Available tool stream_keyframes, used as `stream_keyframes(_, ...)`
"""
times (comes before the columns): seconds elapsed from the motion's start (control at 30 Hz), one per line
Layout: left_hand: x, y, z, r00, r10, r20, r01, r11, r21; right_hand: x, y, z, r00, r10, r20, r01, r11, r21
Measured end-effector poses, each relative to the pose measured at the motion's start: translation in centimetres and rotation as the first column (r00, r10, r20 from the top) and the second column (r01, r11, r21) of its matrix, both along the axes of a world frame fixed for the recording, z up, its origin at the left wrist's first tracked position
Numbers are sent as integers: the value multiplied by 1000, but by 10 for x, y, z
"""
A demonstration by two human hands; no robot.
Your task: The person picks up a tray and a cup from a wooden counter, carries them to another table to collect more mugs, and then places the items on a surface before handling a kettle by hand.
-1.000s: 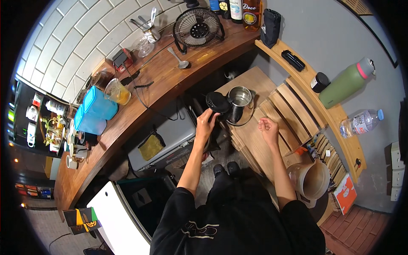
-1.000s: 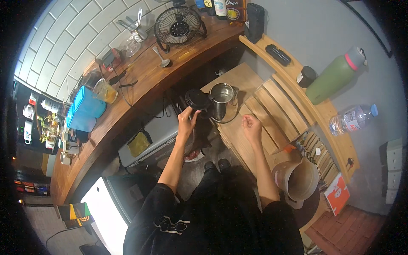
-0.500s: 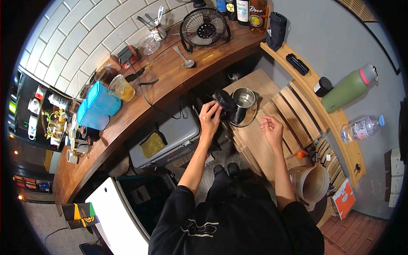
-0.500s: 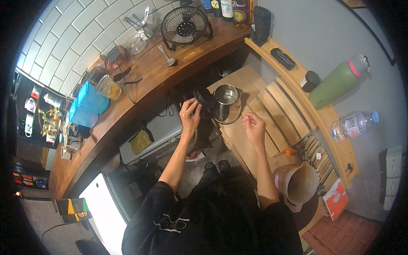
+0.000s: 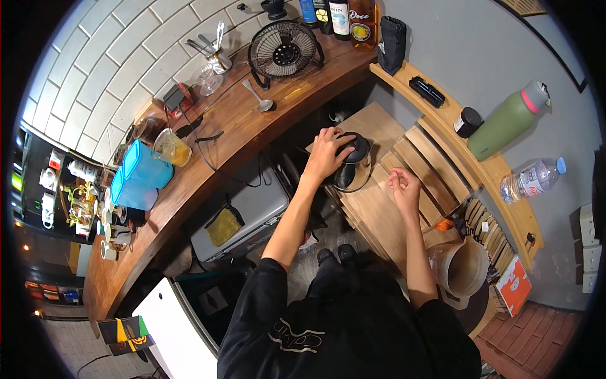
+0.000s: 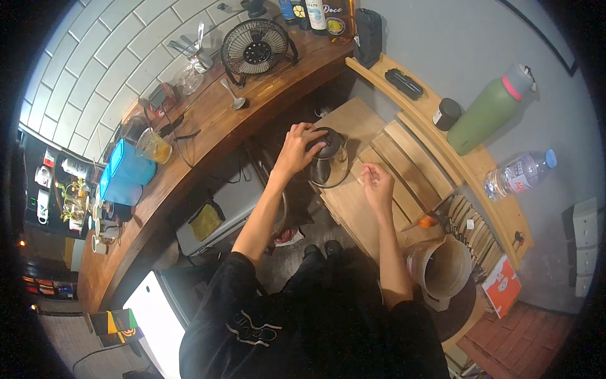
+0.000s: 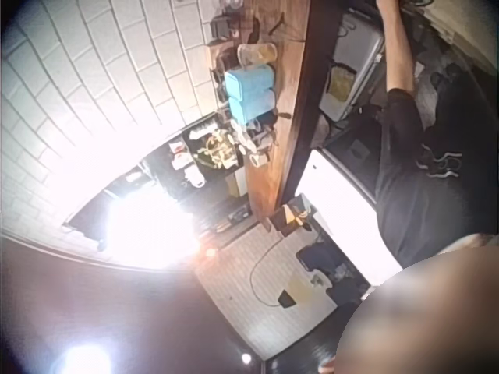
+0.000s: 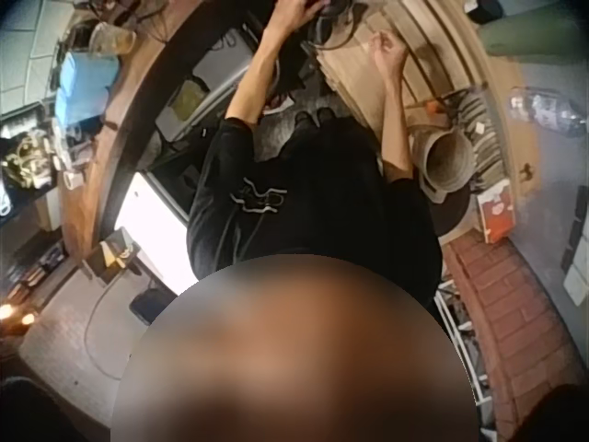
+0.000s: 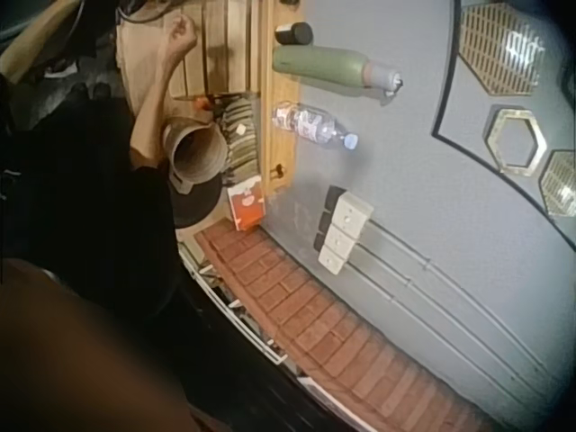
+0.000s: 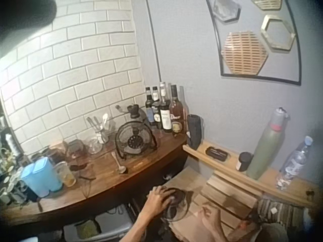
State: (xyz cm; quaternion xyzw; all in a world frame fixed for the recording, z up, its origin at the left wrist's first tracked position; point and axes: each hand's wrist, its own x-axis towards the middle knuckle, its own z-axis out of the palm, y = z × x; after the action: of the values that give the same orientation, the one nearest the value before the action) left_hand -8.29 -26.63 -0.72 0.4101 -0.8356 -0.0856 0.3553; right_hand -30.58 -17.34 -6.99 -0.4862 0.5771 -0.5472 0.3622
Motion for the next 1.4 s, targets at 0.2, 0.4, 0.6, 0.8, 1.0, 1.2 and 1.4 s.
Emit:
stream_keyframes(0.2,31,28,-26,920,234,-315,-167,960,226,42,-43,32,924,43,-380,-120,976,-181)
stream_keyframes(0.4,67,67,-62,892,337,-300,-231,912,339,75,-80,29,694,-133,-708,-56,970,-237)
stream_keyframes(0.6,68,84,-63,830,377,-411,-238,906,351,90,-85,43,501,-153,-852,-27,981,-192)
stream_keyframes(0.8,68,98,-70,825,372,-426,-227,908,353,102,-74,63,409,-100,-907,47,995,-89)
stream_keyframes(1.0,65,98,-68,840,340,-424,-192,915,354,88,-83,62,411,-11,-912,76,997,22)
stream_keyframes(1.2,61,85,-64,869,304,-391,-189,933,305,80,-82,37,449,-227,-864,-14,965,-261)
stream_keyframes(1.4,61,76,-71,866,315,-388,-199,930,310,98,-70,45,573,-182,-799,97,983,-154)
